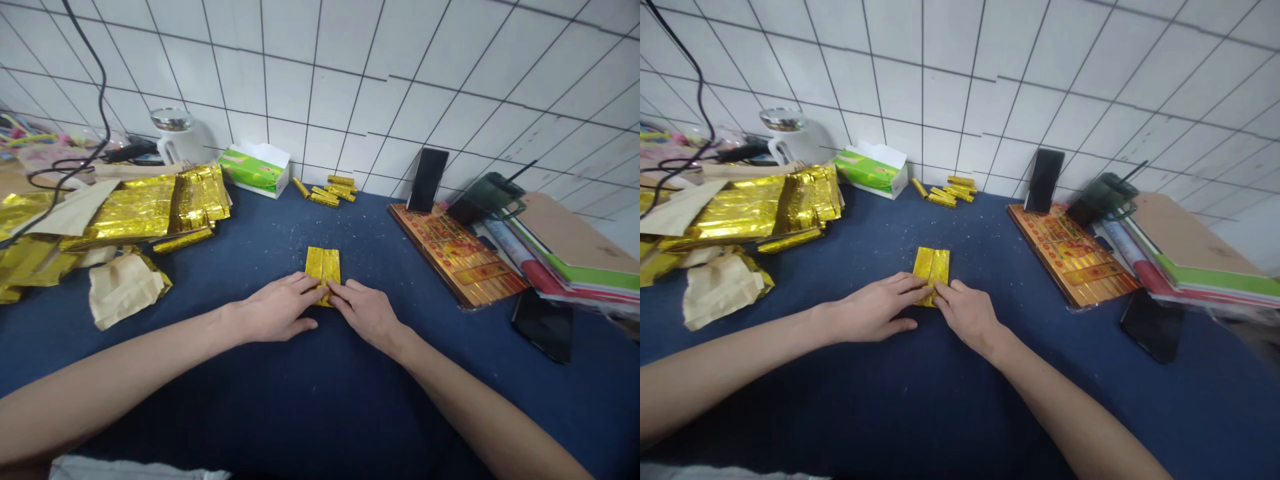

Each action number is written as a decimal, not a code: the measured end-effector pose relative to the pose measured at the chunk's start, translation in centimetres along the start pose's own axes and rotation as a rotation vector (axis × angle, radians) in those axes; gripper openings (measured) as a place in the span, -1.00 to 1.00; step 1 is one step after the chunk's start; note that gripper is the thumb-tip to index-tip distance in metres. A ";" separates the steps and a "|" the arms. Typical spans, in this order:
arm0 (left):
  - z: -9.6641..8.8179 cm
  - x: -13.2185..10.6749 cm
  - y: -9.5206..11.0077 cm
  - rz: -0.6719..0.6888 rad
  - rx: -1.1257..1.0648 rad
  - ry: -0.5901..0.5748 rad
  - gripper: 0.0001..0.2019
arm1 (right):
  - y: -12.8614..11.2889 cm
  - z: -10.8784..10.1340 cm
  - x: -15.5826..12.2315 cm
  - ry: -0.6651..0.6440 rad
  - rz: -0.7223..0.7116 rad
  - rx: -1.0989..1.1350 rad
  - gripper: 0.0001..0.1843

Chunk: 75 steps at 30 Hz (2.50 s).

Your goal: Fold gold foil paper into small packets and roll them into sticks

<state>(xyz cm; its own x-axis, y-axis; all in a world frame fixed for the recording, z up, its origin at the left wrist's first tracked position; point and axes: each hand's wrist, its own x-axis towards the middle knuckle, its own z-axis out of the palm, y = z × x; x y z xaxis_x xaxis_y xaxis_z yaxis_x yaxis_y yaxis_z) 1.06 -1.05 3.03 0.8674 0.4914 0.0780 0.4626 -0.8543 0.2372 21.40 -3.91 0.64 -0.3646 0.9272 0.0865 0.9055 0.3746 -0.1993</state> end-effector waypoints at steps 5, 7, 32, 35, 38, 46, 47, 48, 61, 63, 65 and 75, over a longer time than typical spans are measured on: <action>0.3 0.3 0.1 -0.010 0.045 -0.008 -0.51 | -0.1 0.0 0.0 -0.011 -0.007 -0.009 -0.64; 0.2 0.3 0.1 -0.008 0.048 -0.010 -0.50 | -0.1 -0.1 0.0 -0.015 -0.003 0.009 -0.65; 0.2 1.6 -1.1 -0.014 -0.044 0.044 -0.77 | 0.5 -1.3 0.7 -0.103 -0.026 0.186 -0.80; 0.2 1.6 -1.2 -0.032 -0.078 0.055 -0.74 | 0.5 -1.1 0.7 -0.097 -0.034 0.197 -0.79; 0.1 1.6 -1.4 -0.046 -0.116 0.066 -0.67 | 0.5 -1.1 0.7 -0.098 -0.044 0.205 -0.76; -0.1 1.7 -1.3 -0.080 -0.152 0.045 -0.67 | 0.4 -1.3 0.7 -0.090 -0.033 0.205 -0.78; -0.1 1.7 -1.3 -0.086 -0.152 0.041 -0.66 | 0.4 -1.3 0.7 -0.094 -0.030 0.212 -0.77; 0.0 1.7 -1.3 -0.088 -0.151 0.041 -0.65 | 0.4 -1.3 0.7 -0.097 -0.025 0.222 -0.76; 0.3 1.4 -1.6 -0.102 -0.176 0.040 -0.69 | 1.0 -1.5 0.6 -0.169 0.110 0.418 -0.82; 0.2 1.3 -1.6 -0.067 -0.174 0.035 -0.68 | 1.3 -1.5 0.5 -0.172 0.067 0.457 -0.87; 0.1 1.1 -1.7 -0.035 -0.170 0.033 -0.70 | 1.5 -1.5 0.5 -0.171 0.036 0.493 -0.93; 0.0 1.3 -1.9 -0.042 -0.206 0.007 -0.86 | 1.4 -1.5 0.4 -0.163 0.030 0.497 -0.72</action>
<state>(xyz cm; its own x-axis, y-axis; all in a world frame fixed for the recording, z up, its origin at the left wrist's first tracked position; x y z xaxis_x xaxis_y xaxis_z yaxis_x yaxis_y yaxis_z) 1.27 1.18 2.64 0.8465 0.5277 0.0705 0.4504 -0.7805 0.4336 22.83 -3.05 1.85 -0.4048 0.9116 -0.0717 0.7181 0.2684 -0.6421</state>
